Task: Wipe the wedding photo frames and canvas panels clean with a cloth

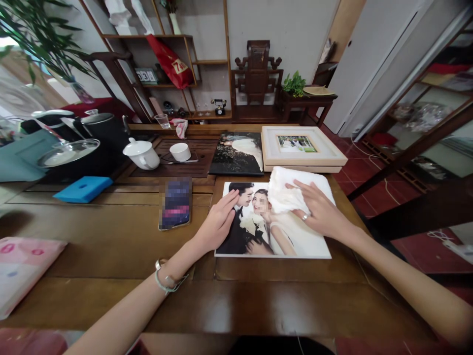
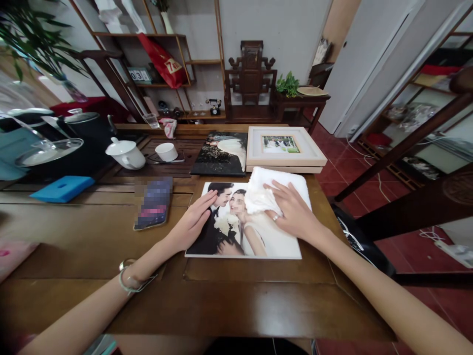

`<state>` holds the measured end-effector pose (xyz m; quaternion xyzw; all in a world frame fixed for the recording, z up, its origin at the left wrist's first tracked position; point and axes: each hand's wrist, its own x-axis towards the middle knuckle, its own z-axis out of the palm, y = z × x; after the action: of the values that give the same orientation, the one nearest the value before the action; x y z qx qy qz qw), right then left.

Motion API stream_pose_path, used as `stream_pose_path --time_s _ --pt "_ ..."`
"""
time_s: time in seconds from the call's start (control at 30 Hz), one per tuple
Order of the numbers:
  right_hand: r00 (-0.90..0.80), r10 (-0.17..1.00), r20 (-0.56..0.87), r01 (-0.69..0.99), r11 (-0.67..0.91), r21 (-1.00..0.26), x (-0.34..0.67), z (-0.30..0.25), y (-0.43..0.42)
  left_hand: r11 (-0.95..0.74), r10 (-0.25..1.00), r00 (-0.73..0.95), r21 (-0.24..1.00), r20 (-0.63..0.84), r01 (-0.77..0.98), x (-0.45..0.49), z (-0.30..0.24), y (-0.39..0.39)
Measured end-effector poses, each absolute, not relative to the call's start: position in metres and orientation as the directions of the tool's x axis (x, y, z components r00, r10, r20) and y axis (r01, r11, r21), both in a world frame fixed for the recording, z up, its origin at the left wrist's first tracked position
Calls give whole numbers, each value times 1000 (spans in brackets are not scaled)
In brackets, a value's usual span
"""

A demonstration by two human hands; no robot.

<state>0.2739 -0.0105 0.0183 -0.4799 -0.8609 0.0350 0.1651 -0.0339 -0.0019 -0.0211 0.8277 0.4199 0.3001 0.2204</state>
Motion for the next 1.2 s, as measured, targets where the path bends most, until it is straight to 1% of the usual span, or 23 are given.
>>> stream_pose_path --time_s 0.13,0.27,0.37,0.43,0.5,0.63,0.73,0.8,0.9,0.97,1.03,1.1,1.13,1.2 --pt "-576 777 252 757 624 -192 275 18 -66 -546 830 460 624 315 559 -33 -22 -2" --pt "-734 668 119 632 737 -239 252 29 -118 -554 825 460 629 328 546 -33 -23 -1" --pt "-790 611 55 570 764 -302 235 37 -125 -565 818 468 622 335 543 -34 -23 -1" --pt "-770 634 70 582 744 -330 232 37 -111 -569 815 471 614 336 547 -34 -23 -1" --pt "-716 687 122 621 707 -338 235 35 -83 -563 820 470 611 327 556 -34 -23 -1" --pt "-577 790 207 727 612 -311 259 26 -19 -540 834 465 616 299 573 -34 -21 -2" --pt "-503 830 241 776 556 -298 277 21 4 -534 837 460 618 295 576 -34 -20 -3" --pt "-506 821 264 773 568 -283 282 18 -2 -533 838 461 617 291 579 -34 -19 -3" --pt "-591 762 264 721 646 -251 276 19 -42 -530 839 464 616 283 583 -33 -19 -4" --pt "-675 708 210 663 706 -248 266 24 -77 -531 839 462 616 288 581 -33 -19 -4" --pt "-753 646 124 599 752 -274 255 31 -104 -542 833 463 613 303 575 -33 -20 -4" --pt "-797 601 70 554 772 -312 249 36 -115 -555 826 465 610 319 566 -33 -20 -4" --pt "-800 596 63 547 770 -328 248 37 -114 -558 823 466 609 323 563 -33 -20 -3" --pt "-771 631 90 570 746 -344 251 35 -100 -560 822 469 607 322 564 -33 -20 -3"
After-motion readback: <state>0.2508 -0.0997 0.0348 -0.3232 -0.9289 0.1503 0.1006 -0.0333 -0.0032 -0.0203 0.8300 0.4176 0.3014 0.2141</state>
